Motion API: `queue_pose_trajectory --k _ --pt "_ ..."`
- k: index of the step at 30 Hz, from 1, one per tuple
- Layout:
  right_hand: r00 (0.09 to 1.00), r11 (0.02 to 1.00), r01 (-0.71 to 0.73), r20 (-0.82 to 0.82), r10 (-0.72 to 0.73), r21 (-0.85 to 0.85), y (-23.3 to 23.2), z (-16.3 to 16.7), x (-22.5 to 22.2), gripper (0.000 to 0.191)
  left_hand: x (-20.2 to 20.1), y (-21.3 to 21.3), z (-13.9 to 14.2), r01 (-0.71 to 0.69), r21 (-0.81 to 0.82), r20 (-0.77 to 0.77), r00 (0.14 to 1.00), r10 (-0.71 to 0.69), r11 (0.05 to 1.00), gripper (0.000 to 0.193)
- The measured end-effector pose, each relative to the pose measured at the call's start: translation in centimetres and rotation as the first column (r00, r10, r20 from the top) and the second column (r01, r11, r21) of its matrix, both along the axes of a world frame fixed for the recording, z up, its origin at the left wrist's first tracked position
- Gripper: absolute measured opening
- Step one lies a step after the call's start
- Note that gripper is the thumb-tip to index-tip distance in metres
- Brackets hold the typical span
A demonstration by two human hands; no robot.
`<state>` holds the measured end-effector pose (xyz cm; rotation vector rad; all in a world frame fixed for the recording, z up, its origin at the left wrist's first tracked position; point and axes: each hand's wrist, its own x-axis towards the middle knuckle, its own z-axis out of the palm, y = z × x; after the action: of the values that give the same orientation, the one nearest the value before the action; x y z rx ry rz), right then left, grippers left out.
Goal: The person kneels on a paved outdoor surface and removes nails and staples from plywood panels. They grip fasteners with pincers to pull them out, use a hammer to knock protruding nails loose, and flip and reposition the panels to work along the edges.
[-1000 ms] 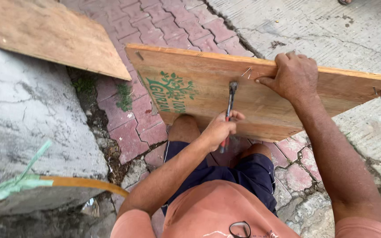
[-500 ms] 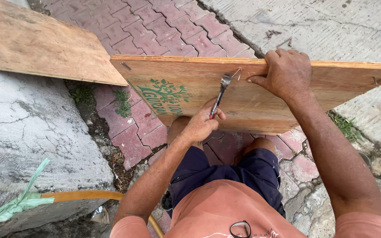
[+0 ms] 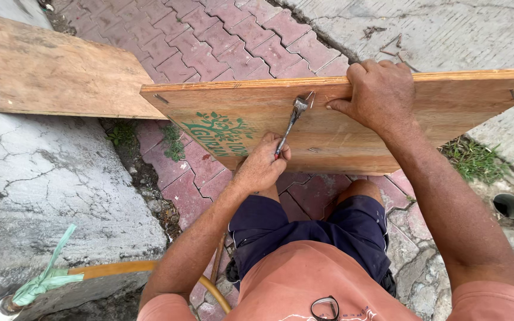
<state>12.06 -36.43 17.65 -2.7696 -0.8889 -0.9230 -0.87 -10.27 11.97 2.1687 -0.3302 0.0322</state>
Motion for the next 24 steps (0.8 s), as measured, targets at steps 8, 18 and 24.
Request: queue_pose_trajectory --k 8,18,24 --pt "0.999 0.998 -0.032 0.011 0.032 0.049 -0.2 -0.4 0.5 0.065 -0.1 -0.5 3.5 -0.023 0.175 -0.099 0.994 0.040 0.984 0.018" --pt "0.996 0.986 -0.084 -0.002 0.085 0.144 -0.6 -1.1 1.3 0.064 0.3 -3.5 10.1 -0.111 0.273 -0.414 0.883 0.221 0.955 0.011" --pt "0.995 0.974 -0.094 -0.005 0.097 0.205 -0.4 -1.4 1.7 0.059 0.4 -6.2 10.3 -0.164 0.384 -0.410 0.852 0.327 0.909 0.019"
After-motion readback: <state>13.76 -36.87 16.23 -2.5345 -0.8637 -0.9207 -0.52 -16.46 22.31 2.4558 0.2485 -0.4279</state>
